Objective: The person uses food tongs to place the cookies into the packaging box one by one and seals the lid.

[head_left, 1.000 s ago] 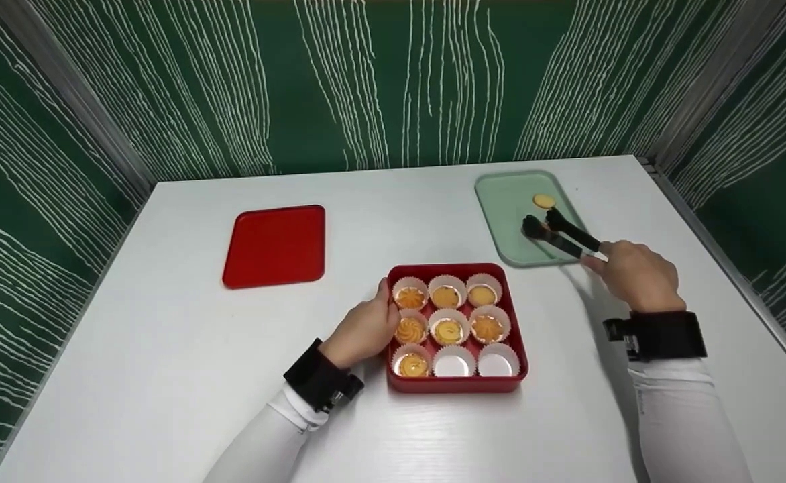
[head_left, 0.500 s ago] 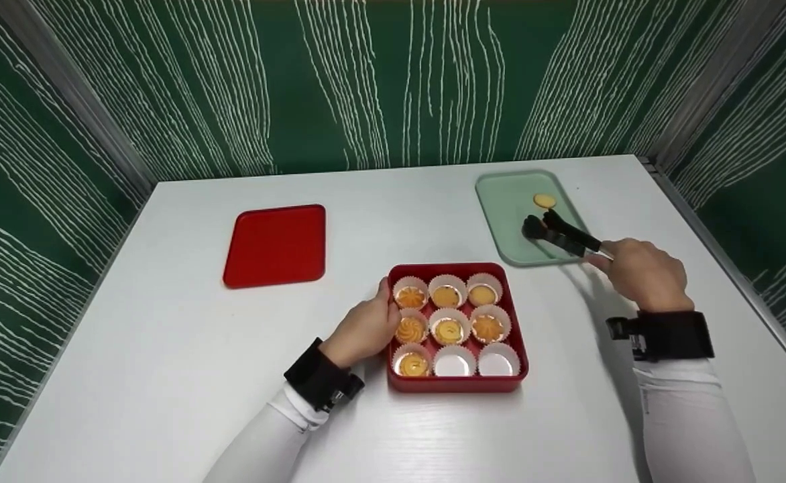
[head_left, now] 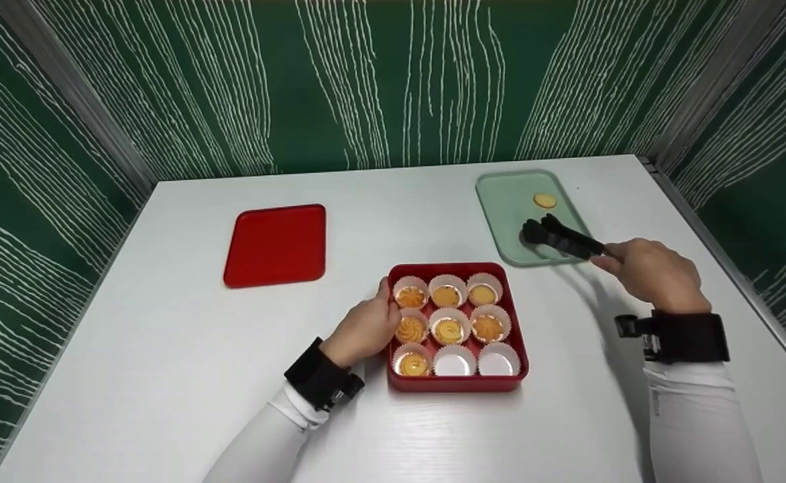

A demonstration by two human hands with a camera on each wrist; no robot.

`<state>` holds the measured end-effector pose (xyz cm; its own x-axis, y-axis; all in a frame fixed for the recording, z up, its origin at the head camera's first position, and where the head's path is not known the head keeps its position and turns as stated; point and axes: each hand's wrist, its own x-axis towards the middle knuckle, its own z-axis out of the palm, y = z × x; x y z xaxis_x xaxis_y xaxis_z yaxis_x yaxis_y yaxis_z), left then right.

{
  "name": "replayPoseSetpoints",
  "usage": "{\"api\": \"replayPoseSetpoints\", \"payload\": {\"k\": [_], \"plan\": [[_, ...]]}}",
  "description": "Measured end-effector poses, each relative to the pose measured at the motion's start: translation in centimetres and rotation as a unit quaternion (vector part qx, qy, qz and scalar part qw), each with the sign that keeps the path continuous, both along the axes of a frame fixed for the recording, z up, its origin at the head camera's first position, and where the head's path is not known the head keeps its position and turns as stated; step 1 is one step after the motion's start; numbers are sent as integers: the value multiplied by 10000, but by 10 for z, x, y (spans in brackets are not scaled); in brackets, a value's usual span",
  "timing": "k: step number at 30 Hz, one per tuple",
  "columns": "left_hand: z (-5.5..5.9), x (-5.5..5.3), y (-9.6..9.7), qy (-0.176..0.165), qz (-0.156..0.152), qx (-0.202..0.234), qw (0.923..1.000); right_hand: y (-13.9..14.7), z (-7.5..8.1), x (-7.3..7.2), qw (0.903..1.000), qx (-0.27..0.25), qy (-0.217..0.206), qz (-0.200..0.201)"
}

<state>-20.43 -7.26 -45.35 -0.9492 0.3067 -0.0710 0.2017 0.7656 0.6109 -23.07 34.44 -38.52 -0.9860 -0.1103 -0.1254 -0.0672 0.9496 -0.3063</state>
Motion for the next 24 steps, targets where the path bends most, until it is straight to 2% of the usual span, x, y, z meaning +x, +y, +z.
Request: {"api": "replayPoseSetpoints", "payload": {"k": [10, 16, 24], "plan": [[0, 0, 0, 23, -1, -44, 10000, -11, 26, 19, 9971, -603, 111, 446], [0, 0, -1, -35, -15, 13, 10000, -29, 34, 32, 9880, -591, 293, 1398], [1, -1, -2, 6, -31, 62, 10000, -58, 36, 44, 9650, -534, -195, 2562]]}}
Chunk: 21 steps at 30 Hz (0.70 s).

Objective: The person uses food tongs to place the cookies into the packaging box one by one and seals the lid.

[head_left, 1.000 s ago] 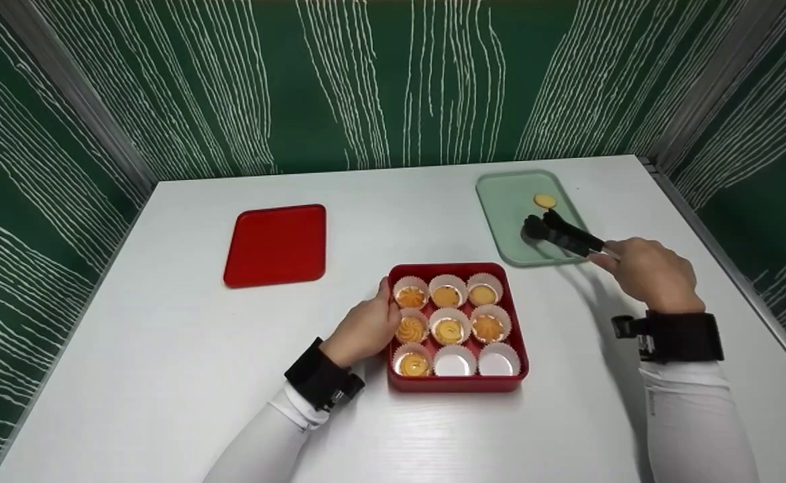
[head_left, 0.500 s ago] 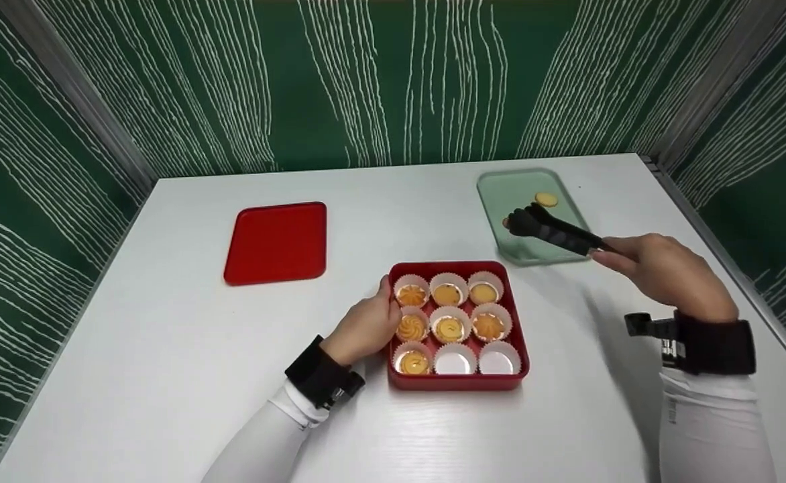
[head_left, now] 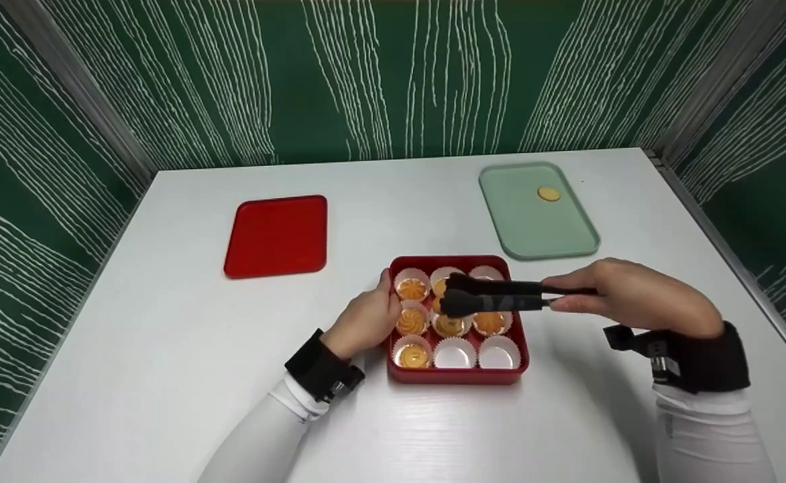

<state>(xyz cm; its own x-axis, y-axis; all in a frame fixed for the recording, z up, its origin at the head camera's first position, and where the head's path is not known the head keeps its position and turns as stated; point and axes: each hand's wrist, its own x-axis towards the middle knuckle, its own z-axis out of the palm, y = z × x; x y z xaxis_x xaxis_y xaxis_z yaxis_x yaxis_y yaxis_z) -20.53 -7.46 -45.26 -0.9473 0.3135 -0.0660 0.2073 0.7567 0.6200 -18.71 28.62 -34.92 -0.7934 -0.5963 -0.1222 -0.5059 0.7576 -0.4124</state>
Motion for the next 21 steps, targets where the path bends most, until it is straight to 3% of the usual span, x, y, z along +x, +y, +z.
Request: {"api": "replayPoseSetpoints", "payload": {"k": [5, 10, 21], "plan": [[1, -3, -3, 16, 176, -25, 9998, -9, 2, 5, 9990, 89, -239, 354], [1, -6, -6, -18, 214, 2, 9998, -13, 1, 8, 9985, 142, -146, 506], [-1, -9, -10, -119, 312, -8, 9994, -19, -3, 9, 9985, 438, -82, 303]]}}
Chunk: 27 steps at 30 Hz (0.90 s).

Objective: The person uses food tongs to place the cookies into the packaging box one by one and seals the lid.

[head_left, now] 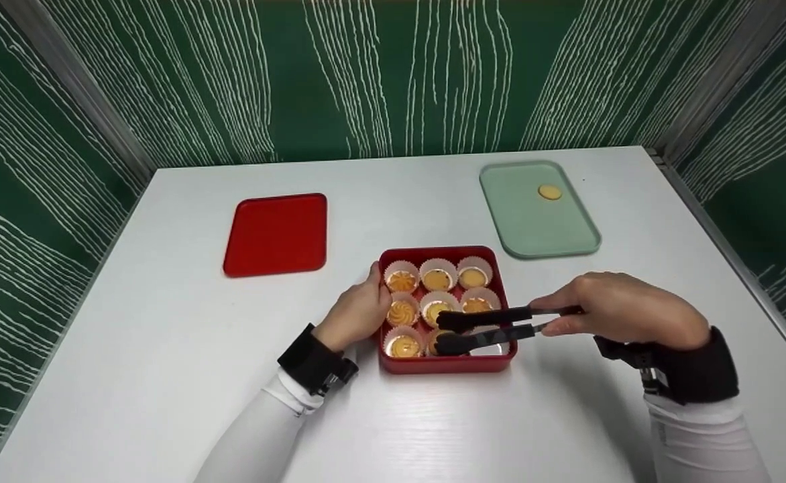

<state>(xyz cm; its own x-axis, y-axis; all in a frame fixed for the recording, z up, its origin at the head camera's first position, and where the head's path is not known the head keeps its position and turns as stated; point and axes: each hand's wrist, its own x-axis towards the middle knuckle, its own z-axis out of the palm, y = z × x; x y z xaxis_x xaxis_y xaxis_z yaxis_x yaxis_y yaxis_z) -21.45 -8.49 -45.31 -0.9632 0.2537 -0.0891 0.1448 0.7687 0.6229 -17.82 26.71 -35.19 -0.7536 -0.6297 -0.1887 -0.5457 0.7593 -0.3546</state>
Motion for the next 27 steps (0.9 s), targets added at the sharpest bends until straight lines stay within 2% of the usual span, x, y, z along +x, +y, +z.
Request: {"api": "replayPoseSetpoints", "payload": {"k": [7, 14, 20, 22, 24, 27], "plan": [[2, 0, 1, 59, -53, -38, 10000, -7, -2, 2, 9996, 168, 109, -192], [3, 0, 2, 234, -86, -68, 9997, -5, 3, 3, 9993, 165, 20, -345], [2, 0, 2, 157, -62, -71, 9998, 11, 7, 0, 9974, -183, 284, -630], [1, 0, 1, 118, -48, -59, 9999, 17, 7, -4, 9945, -364, 592, -781], [0, -1, 1, 81, -35, -31, 10000, 24, 6, -8, 9885, -482, 909, -1110], [-1, -1, 0, 22, -19, -9, 10000, 34, 2, -16, 9717, -672, 1345, -1823]]}}
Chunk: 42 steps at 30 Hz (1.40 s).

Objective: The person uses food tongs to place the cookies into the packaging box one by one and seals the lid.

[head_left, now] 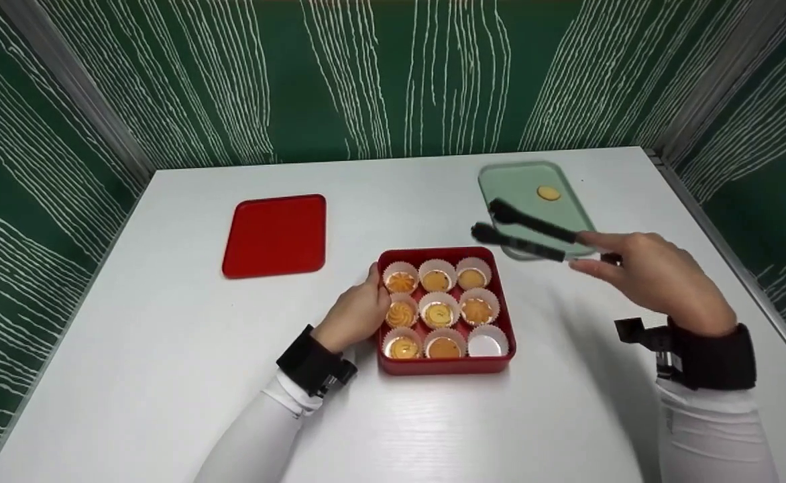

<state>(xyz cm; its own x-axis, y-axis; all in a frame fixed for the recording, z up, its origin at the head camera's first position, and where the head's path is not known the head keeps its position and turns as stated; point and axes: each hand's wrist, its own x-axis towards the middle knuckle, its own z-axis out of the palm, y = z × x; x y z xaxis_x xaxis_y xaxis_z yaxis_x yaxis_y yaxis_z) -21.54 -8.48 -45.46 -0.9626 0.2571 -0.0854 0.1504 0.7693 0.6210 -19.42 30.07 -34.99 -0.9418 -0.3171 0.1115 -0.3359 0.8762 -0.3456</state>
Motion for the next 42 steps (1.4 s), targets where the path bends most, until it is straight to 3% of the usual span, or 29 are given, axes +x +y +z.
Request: {"api": "replayPoseSetpoints", "payload": {"k": [3, 7, 12, 14, 19, 24, 30, 42], "plan": [[0, 0, -1, -49, 31, 7, 10000, 8, -7, -12, 9965, -301, 200, -760], [0, 0, -1, -70, 60, 20, 10000, 19, -20, -31, 9879, -487, 328, -1437], [-1, 2, -1, 40, 10, 38, 10000, 34, -31, -60, 9826, -107, -325, -1825], [-2, 3, -1, 73, 8, 46, 10000, 40, -31, -74, 9816, 146, -637, -1794], [-1, 5, -2, 55, 60, 79, 9999, 47, -24, -108, 9820, 546, -878, -1581], [-1, 5, -1, 55, 6, 102, 9999, 52, -11, -128, 9776, 772, -1200, -1549], [-1, 4, 1, 85, -38, 125, 9999, 50, 4, -137, 9729, 1170, -1534, -1277], [1, 0, 0, 311, -93, -17, 9995, 29, 23, -144, 9657, 1959, -1249, -1162]]}}
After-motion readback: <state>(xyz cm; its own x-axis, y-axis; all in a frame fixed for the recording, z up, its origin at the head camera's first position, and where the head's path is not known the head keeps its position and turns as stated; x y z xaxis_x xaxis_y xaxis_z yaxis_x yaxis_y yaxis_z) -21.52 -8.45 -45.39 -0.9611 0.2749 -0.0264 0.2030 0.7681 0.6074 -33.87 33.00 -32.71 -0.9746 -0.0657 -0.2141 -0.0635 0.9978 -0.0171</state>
